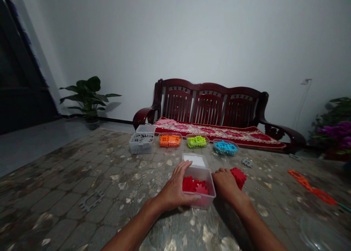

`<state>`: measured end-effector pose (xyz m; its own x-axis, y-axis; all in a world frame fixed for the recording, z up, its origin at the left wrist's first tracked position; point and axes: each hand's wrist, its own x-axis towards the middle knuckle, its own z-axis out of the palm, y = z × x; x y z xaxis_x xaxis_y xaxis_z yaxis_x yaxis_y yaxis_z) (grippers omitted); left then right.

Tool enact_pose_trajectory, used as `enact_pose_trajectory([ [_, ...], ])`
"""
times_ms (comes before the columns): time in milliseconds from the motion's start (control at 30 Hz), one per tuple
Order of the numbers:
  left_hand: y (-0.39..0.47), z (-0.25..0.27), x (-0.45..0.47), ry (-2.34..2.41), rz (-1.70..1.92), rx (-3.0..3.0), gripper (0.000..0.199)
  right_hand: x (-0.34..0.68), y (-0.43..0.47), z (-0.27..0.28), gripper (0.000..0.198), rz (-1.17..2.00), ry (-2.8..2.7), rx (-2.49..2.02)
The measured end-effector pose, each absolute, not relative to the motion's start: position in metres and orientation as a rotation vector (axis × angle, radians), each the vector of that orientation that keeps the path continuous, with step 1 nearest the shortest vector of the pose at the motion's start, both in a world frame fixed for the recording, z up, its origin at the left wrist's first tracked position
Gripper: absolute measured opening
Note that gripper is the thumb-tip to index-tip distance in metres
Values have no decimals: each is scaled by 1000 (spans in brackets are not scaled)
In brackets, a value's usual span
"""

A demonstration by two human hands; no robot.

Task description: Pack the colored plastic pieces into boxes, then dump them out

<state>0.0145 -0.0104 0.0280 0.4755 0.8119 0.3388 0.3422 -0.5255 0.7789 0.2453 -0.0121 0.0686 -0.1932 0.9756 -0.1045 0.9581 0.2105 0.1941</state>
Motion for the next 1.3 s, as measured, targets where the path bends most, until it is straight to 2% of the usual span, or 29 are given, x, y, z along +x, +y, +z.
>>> enact_pose_trajectory([
  [333,-9,27,14,937,947,2099,107,238,-11,67,34,139,2240,1870],
  [800,-8,26,14,941,937,2134,109,243,-18,74,25,-159,2359,2081],
  [967,-9,25,14,972,930,2121,110,257,-21,100,20,67,2306,2291],
  [1067,-8,24,15,980,922,2121,110,258,-29,115,15,167,2491,2408],
  [1233,-8,25,15,982,923,2105,114,231,-38,109,9,-193,2976,2182],
  [1300,-8,25,15,980,914,2101,116,217,-37,100,10,-224,3025,2085],
])
